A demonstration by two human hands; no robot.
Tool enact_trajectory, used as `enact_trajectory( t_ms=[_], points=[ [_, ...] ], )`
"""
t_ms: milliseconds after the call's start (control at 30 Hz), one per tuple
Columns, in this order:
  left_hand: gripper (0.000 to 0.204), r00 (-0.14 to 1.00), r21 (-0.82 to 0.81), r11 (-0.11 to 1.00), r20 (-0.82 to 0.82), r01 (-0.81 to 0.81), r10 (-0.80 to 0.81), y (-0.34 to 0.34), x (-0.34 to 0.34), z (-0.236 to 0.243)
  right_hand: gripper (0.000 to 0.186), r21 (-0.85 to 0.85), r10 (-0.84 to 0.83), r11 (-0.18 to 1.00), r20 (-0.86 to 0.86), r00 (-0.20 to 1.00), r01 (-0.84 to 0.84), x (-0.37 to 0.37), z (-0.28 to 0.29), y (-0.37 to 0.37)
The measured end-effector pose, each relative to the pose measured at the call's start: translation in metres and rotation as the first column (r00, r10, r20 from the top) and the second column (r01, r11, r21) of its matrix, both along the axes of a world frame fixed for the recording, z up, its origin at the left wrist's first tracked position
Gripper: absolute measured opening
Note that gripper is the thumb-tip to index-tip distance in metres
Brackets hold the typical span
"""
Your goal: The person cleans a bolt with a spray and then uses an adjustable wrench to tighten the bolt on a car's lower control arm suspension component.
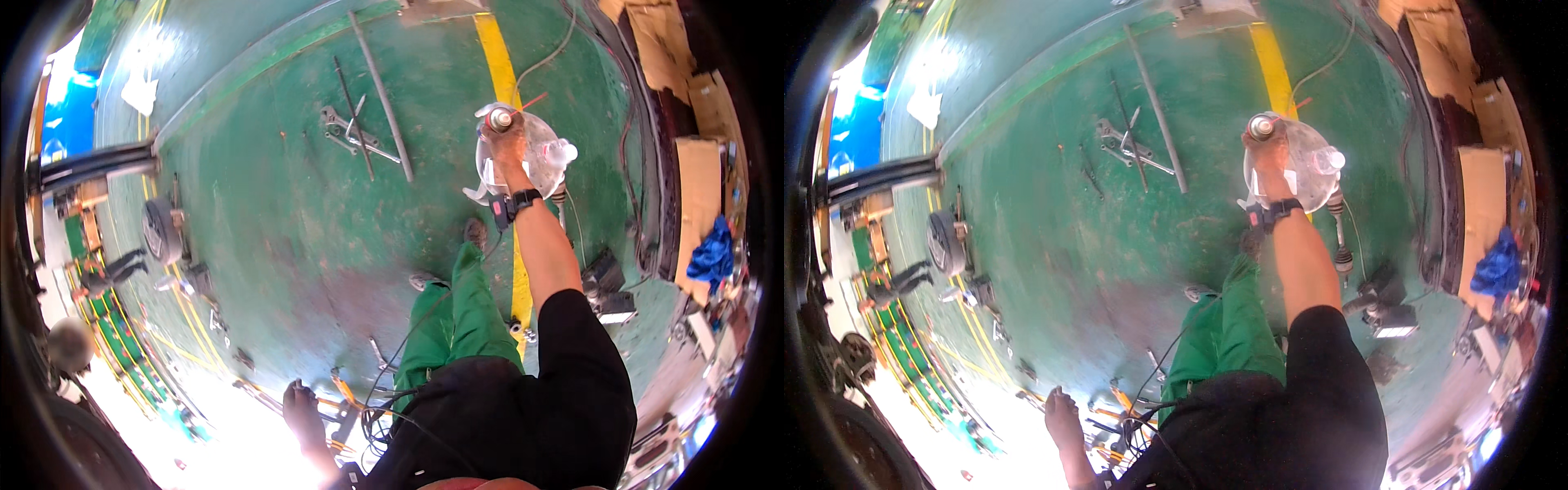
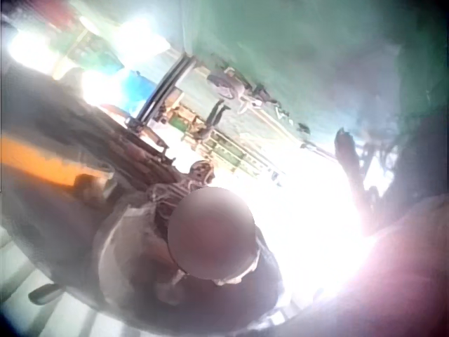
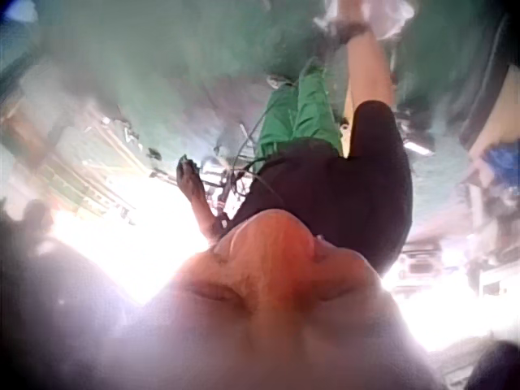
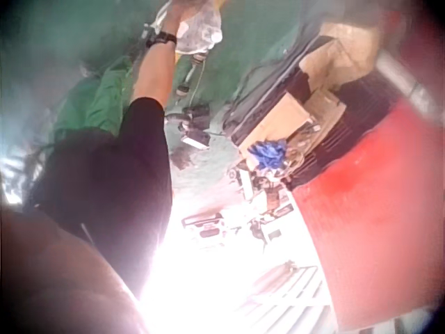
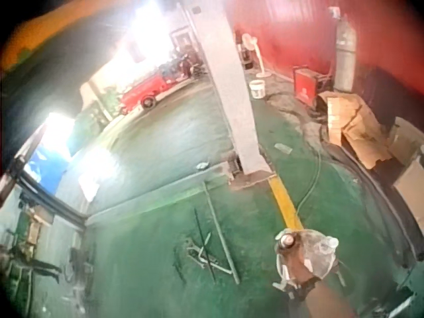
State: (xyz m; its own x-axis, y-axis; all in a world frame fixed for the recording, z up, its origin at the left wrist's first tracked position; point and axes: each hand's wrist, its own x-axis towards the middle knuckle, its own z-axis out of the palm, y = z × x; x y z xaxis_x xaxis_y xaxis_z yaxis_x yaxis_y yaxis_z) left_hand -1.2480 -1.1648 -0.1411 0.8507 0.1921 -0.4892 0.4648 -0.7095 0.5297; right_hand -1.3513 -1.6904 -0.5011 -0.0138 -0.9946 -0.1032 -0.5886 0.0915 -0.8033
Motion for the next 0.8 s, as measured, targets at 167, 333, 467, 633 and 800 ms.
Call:
enact_trajectory(
  t_ms=[167, 333, 467, 633, 800],
  points=[
    [0.03, 0.994, -0.306, 0.95, 0.06, -0.065, 0.088, -0.023, 0.01, 0.005, 0.066, -0.052, 0.467, 0.865, 0.446, 0.764, -0.498, 0.022, 0.143, 0.047],
    [0.037, 0.979, -0.436, 0.89, 0.198, 0.134, -0.05, -0.057, 0.024, 0.039, 0.089, 0.016, 0.302, 0.58, 0.924, 0.233, -0.814, 0.003, 0.272, 0.127],
    [0.03, 0.934, -0.559, 0.782, 0.347, 0.276, -0.082, -0.077, 0.034, 0.067, 0.098, -0.016, 0.063, 0.516, 0.998, 0.02, -0.856, -0.004, 0.341, 0.187],
    [0.021, 0.831, -0.526, 0.742, 0.551, 0.414, -0.073, -0.071, 0.022, 0.105, 0.084, -0.212, 0.411, 0.374, 0.91, -0.044, -0.903, -0.005, 0.378, 0.217],
    [0.017, 0.784, -0.511, 0.761, 0.62, 0.4, 0.004, -0.06, 0.003, 0.124, 0.066, -0.463, 0.7, 0.239, 0.691, -0.179, -0.854, -0.006, 0.434, 0.235]
  ],
)
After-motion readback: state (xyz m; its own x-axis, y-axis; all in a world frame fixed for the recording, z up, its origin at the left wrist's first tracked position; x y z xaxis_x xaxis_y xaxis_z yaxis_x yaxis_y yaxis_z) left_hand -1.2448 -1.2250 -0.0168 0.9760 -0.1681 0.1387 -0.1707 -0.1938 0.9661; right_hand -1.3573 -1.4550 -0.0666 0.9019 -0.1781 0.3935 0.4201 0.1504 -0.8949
